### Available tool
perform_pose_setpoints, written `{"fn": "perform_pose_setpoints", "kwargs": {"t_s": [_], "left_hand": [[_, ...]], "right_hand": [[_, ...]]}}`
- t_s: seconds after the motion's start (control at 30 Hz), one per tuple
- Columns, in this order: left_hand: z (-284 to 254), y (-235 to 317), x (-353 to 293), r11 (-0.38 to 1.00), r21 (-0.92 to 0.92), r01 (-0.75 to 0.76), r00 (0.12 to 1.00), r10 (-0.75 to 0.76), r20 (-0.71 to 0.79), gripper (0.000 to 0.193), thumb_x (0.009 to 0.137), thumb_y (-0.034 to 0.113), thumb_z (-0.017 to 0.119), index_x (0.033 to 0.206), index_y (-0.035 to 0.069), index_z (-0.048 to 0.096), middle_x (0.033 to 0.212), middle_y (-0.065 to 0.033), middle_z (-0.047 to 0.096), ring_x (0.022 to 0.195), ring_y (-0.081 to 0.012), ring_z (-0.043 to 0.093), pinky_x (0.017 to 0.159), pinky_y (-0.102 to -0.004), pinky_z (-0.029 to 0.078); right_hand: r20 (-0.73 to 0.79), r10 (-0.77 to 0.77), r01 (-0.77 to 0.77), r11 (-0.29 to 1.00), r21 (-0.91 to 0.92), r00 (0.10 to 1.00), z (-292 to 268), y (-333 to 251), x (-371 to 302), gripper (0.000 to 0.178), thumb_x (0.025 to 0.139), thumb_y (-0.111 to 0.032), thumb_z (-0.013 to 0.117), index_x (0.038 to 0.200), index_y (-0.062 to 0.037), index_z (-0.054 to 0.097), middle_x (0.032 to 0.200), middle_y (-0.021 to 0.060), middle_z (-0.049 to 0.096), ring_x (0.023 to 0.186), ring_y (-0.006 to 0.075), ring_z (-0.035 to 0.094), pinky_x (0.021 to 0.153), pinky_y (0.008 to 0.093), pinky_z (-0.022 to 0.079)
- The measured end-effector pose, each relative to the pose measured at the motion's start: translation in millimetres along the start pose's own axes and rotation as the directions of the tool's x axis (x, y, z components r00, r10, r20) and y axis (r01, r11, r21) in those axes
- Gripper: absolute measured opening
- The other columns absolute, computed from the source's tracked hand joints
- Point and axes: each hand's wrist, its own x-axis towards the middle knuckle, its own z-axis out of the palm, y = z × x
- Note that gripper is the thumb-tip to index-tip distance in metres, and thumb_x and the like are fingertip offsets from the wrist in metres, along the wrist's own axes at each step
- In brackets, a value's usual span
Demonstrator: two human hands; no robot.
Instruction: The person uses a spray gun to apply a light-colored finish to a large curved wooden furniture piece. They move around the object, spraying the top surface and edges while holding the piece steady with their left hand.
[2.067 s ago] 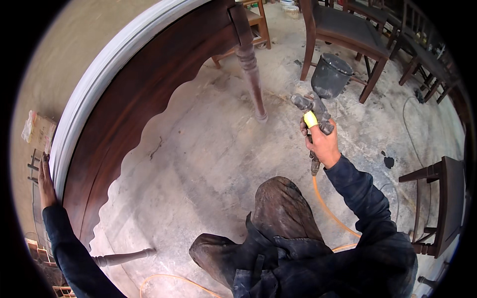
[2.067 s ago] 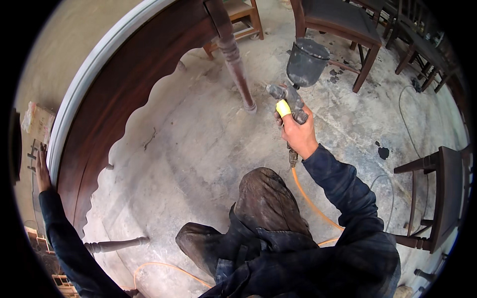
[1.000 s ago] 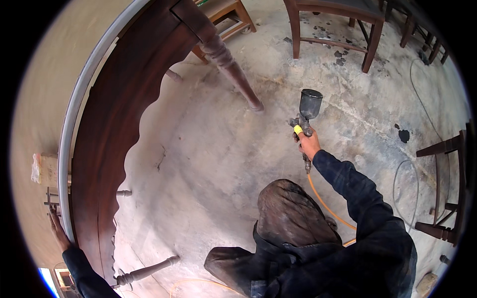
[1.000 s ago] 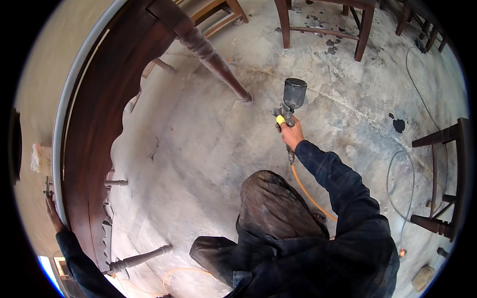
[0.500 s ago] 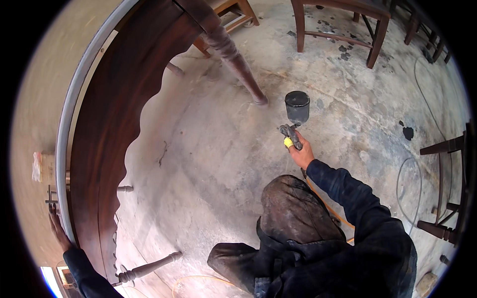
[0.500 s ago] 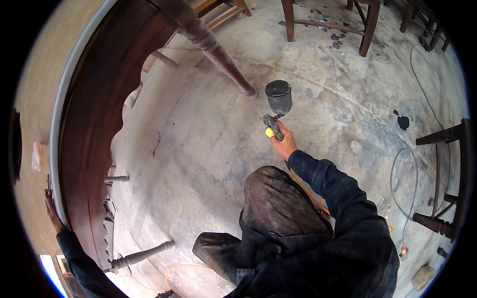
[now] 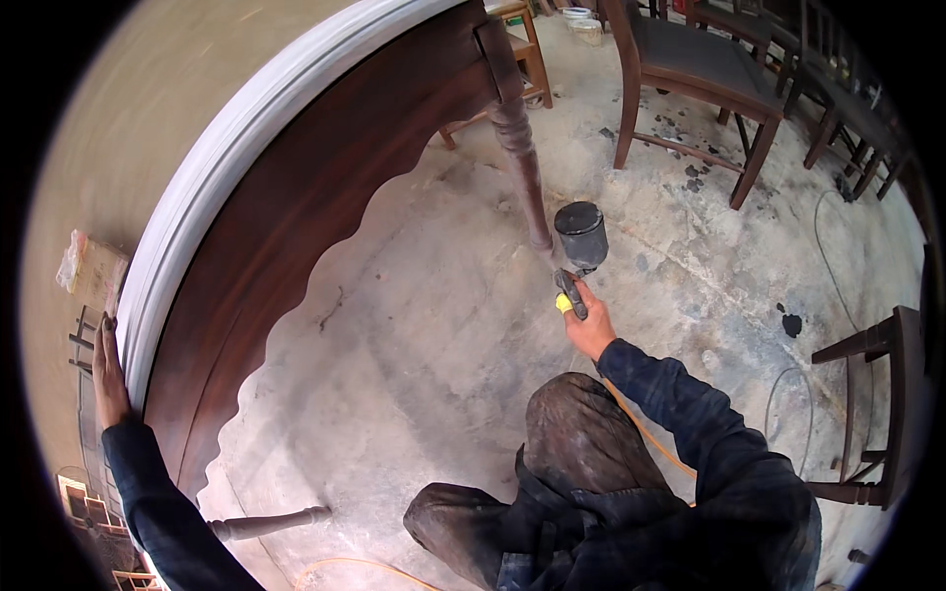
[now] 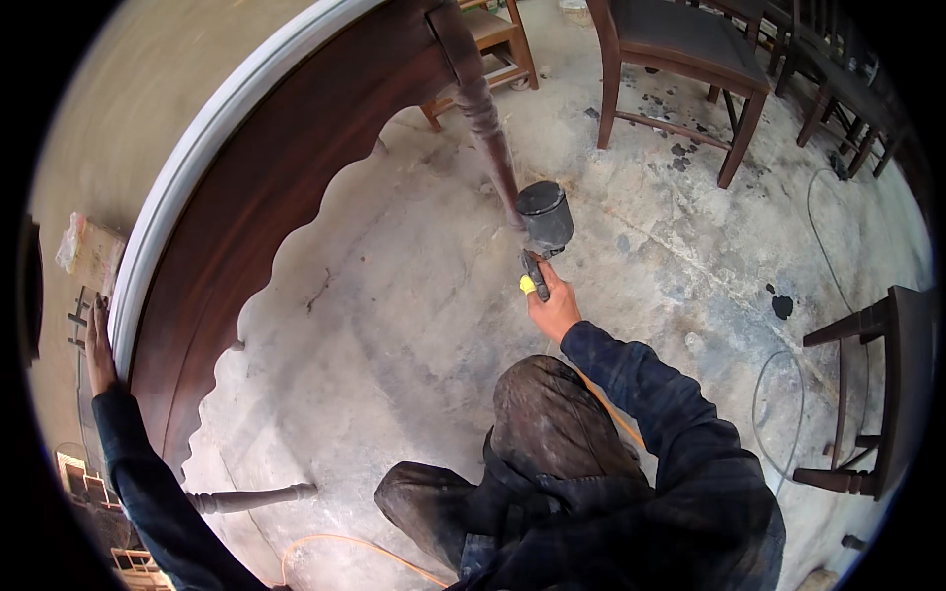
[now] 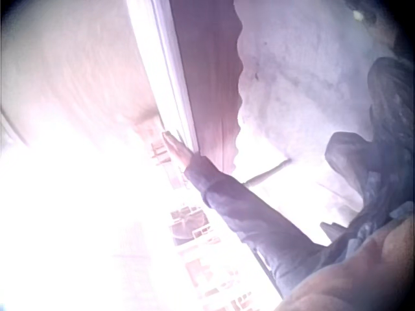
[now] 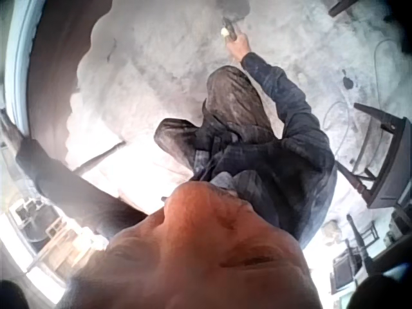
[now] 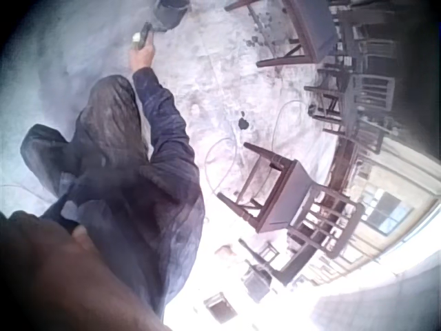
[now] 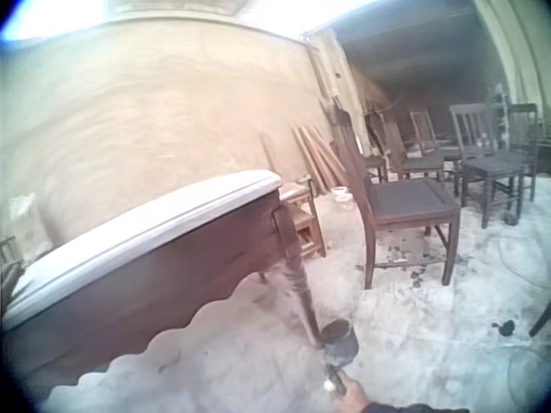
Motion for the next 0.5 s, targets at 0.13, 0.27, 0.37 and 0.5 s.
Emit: {"fn": "perform_pose_setpoints", "kwargs": {"t_s": [0.13, 0.27, 0.37, 0.5], "left_hand": [[-19, 1, 8, 0.475, 0.747, -0.465, 0.88, 0.343, 0.329, 0.045, 0.109, 0.011, 0.032, 0.152, 0.0, 0.038, 0.157, -0.0158, 0.038, 0.147, -0.0249, 0.035, 0.12, -0.0345, 0.027], [-12, -18, 17, 0.446, 0.761, -0.471, 0.875, 0.349, 0.336, 0.049, 0.104, 0.004, 0.03, 0.152, 0.001, 0.038, 0.159, -0.0129, 0.035, 0.149, -0.0232, 0.03, 0.122, -0.0331, 0.022], [0, -4, 18, 0.503, 0.746, -0.437, 0.885, 0.39, 0.255, 0.05, 0.106, 0.028, 0.038, 0.15, 0.004, 0.043, 0.153, -0.0173, 0.043, 0.148, -0.0278, 0.033, 0.121, -0.0357, 0.023], [6, -10, 22, 0.611, 0.661, -0.435, 0.883, 0.432, 0.182, 0.063, 0.105, 0.051, 0.045, 0.146, 0.004, 0.048, 0.146, -0.0216, 0.05, 0.143, -0.0316, 0.039, 0.119, -0.037, 0.024]], "right_hand": [[-0.027, -0.085, 0.086, 0.996, 0.031, 0.996, -10, -65, 1, 0.057, 0.086, -0.001, 0.057, 0.142, -0.0071, 0.05, 0.117, 0.0253, 0.066, 0.111, 0.0393, 0.066, 0.092, 0.036, 0.05], [-0.068, -0.133, 0.135, 0.99, 0.032, 0.989, -26, -119, 8, 0.054, 0.086, -0.001, 0.057, 0.14, -0.005, 0.052, 0.118, 0.0224, 0.068, 0.111, 0.0329, 0.067, 0.094, 0.0345, 0.049], [-0.167, -0.361, 0.364, 0.931, -0.012, 0.918, -24, -143, 20, 0.049, 0.091, -0.004, 0.058, 0.14, -0.0024, 0.052, 0.106, 0.0094, 0.067, 0.09, 0.0147, 0.062, 0.081, 0.028, 0.05], [-0.169, -0.366, 0.376, 0.926, 0.034, 0.915, -30, -180, 27, 0.047, 0.095, -0.007, 0.058, 0.141, -0.002, 0.051, 0.102, 0.0034, 0.066, 0.081, 0.0077, 0.06, 0.072, 0.0238, 0.05]]}}
